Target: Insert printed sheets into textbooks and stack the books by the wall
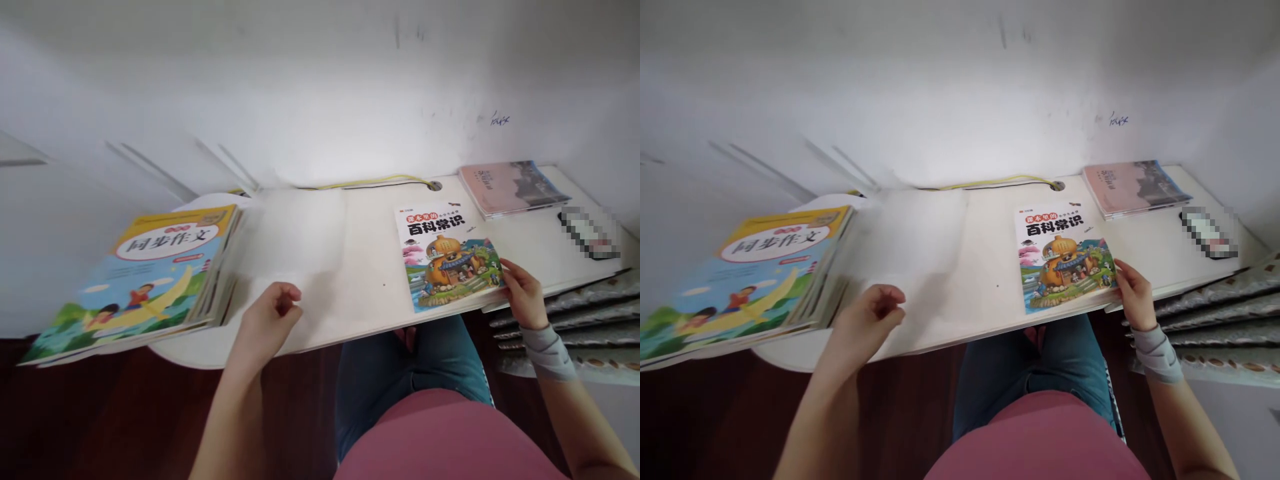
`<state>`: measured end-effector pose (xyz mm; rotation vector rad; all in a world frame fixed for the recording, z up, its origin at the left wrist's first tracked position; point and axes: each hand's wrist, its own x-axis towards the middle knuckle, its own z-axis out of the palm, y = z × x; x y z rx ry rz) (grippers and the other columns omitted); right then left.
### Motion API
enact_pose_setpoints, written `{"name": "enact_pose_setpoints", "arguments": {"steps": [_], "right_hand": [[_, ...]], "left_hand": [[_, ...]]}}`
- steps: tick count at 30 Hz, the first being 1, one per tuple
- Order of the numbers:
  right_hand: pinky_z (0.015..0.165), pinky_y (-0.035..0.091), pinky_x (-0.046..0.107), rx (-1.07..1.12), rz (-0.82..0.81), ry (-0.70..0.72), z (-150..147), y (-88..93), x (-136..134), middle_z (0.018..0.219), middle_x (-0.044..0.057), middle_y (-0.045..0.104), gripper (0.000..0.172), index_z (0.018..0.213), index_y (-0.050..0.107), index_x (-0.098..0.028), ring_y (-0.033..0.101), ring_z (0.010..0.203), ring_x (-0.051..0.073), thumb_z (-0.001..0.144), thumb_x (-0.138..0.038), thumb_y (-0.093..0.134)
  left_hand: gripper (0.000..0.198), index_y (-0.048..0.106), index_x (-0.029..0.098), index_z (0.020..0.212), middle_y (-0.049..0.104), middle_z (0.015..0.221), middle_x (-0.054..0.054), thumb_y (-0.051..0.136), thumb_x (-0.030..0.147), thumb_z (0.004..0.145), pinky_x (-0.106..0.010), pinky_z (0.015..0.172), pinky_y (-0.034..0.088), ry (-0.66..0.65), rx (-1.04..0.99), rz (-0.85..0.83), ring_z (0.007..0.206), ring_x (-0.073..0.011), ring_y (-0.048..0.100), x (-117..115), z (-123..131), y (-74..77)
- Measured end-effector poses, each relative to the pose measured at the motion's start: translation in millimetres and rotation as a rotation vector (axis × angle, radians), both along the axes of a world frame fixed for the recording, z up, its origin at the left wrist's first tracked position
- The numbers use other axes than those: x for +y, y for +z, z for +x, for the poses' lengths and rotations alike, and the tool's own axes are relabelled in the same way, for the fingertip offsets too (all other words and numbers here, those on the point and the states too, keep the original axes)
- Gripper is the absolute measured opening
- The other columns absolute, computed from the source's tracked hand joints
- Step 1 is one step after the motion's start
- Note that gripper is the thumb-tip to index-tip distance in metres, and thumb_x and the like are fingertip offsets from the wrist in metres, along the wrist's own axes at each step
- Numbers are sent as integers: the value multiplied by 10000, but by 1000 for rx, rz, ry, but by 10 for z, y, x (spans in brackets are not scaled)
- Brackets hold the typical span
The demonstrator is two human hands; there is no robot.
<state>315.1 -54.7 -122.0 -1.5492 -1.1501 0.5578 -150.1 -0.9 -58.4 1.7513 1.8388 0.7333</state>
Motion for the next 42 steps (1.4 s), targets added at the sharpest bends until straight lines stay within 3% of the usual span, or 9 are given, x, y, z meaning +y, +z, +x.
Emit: {"name": "enact_pose_setpoints", "arguments": {"steps": [5,8,11,15,27,31,34,38,42], "right_hand": [[738,584,420,-31,-5,-45,180,13,-20,1088,131,655,454,1186,566,-170,670,924,237,850,-474,532],[862,534,472,-388,15,-20,199,76,159,1116,170,644,451,1142,593,-147,625,1024,270,859,-487,502],[969,458,500,-610,16,144,62,65,422,1172,201,620,497,1175,576,-121,582,1108,293,886,-500,432],[1020,396,529,-730,-16,313,-104,-57,612,1246,197,583,527,1229,541,-123,507,1212,302,917,-506,360],[1080,339,504,-676,-83,235,62,-80,534,1381,214,466,703,1333,467,-98,406,1310,295,883,-621,336],[1093,315,502,-648,-92,255,24,183,520,1389,224,451,770,1364,429,-65,371,1330,308,869,-648,337],[1114,297,445,-561,-75,436,-56,555,502,1442,138,412,662,1424,357,-143,360,1342,251,911,-561,345],[1127,273,415,-532,-7,769,-399,948,568,1495,54,336,546,1471,248,-221,302,1372,195,963,-416,296],[1133,221,488,-765,153,841,-945,938,686,1496,91,331,529,1467,255,-192,198,1410,203,960,-329,320]], "left_hand": [[235,597,177,923,629,884,-88,459,243,745,-387,769,487,-62,419,197,752,-220,603,22,106,-91],[327,601,137,1076,608,1140,-157,370,235,866,-433,918,458,-196,427,382,1059,-270,563,73,599,-209],[356,597,95,1117,571,1244,-183,347,147,869,-420,965,450,-368,406,363,1170,-263,518,156,1192,-405],[424,561,56,1207,544,1305,-184,339,67,846,-471,1026,380,-344,503,282,1233,-295,471,196,1622,-624],[539,420,51,1373,368,1458,-177,365,88,838,-516,1101,250,-435,572,212,1378,-329,266,141,1832,-655],[532,434,30,1358,359,1451,-206,341,56,834,-546,1102,234,-395,582,188,1382,-338,246,96,1920,-668],[532,431,15,1353,355,1443,-231,329,37,831,-567,1100,223,-371,528,163,1382,-345,235,70,1998,-671],[485,431,57,1353,357,1453,-212,344,111,879,-570,1095,239,-349,244,171,1386,-329,238,80,1974,-560],[468,375,140,1377,574,1289,-151,295,347,966,-436,1036,404,-311,-248,121,1214,-228,523,103,1749,-296]]}}
